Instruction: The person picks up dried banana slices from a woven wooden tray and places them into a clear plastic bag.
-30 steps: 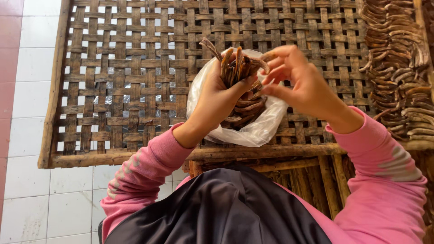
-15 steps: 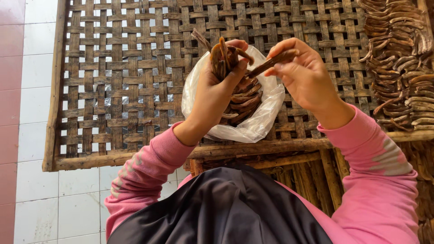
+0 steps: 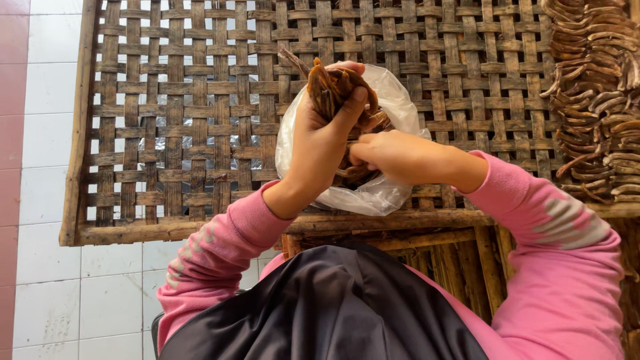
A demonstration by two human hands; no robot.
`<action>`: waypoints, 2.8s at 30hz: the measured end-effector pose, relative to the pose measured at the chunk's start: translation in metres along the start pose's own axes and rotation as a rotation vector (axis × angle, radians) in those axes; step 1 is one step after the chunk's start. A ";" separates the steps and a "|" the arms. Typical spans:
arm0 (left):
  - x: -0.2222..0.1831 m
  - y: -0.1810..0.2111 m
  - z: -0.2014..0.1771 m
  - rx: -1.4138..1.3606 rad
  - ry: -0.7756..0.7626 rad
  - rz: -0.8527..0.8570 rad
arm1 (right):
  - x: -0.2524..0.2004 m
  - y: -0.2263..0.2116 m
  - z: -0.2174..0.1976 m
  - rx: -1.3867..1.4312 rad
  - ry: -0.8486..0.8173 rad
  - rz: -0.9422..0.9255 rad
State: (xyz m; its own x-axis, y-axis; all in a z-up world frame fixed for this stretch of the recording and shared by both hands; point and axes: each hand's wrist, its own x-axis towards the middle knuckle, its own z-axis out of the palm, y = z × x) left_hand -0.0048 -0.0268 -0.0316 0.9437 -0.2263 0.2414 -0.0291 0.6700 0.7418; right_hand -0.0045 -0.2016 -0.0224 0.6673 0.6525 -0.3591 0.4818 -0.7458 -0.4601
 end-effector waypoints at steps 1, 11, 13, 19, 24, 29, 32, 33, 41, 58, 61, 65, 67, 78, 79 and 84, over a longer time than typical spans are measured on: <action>-0.001 -0.001 0.000 0.019 -0.006 0.003 | 0.000 0.002 0.000 -0.047 -0.057 0.078; -0.003 -0.009 0.000 0.121 -0.073 -0.048 | -0.010 0.006 0.012 -0.354 0.285 -0.067; -0.004 -0.009 -0.001 0.090 -0.070 -0.117 | -0.018 0.004 0.006 -0.268 0.430 -0.185; -0.004 -0.010 -0.002 0.330 -0.112 -0.027 | -0.053 0.002 -0.025 0.738 0.595 -0.300; -0.003 -0.015 0.001 0.338 -0.152 -0.029 | -0.063 0.002 -0.022 0.772 0.677 -0.044; -0.001 -0.011 -0.006 0.190 0.120 -0.104 | -0.059 0.007 -0.025 0.706 0.614 0.096; 0.001 -0.009 -0.010 0.087 0.196 -0.015 | -0.055 0.005 -0.030 0.277 0.632 -0.091; 0.001 -0.010 -0.010 0.086 0.186 -0.026 | -0.054 0.003 -0.032 0.072 0.640 -0.209; -0.001 -0.014 -0.001 0.018 0.128 -0.038 | -0.003 -0.011 -0.017 -0.629 0.051 -0.247; -0.008 -0.003 -0.010 0.099 0.051 0.026 | 0.014 -0.004 0.018 -0.598 -0.061 0.023; -0.009 -0.001 -0.008 0.109 0.002 -0.090 | 0.002 -0.004 -0.002 -0.419 0.079 -0.066; -0.010 0.003 -0.004 0.135 -0.086 -0.109 | -0.033 0.000 -0.038 0.223 0.438 -0.236; -0.009 0.004 -0.002 0.184 -0.096 -0.116 | -0.047 -0.004 -0.042 0.651 0.485 -0.266; -0.006 0.021 -0.009 0.311 -0.026 -0.060 | -0.062 -0.002 -0.054 0.154 0.661 -0.250; -0.005 0.023 -0.012 0.280 -0.025 -0.051 | -0.058 -0.002 -0.054 -0.016 0.609 -0.338; -0.002 0.020 -0.010 0.205 -0.042 -0.022 | -0.015 -0.015 -0.018 -0.380 0.133 -0.275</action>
State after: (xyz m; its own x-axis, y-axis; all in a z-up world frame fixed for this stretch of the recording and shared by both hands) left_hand -0.0045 -0.0060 -0.0231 0.9302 -0.2717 0.2469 -0.0795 0.5074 0.8580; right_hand -0.0114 -0.2026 0.0046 0.5415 0.8277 -0.1473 0.8068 -0.5609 -0.1855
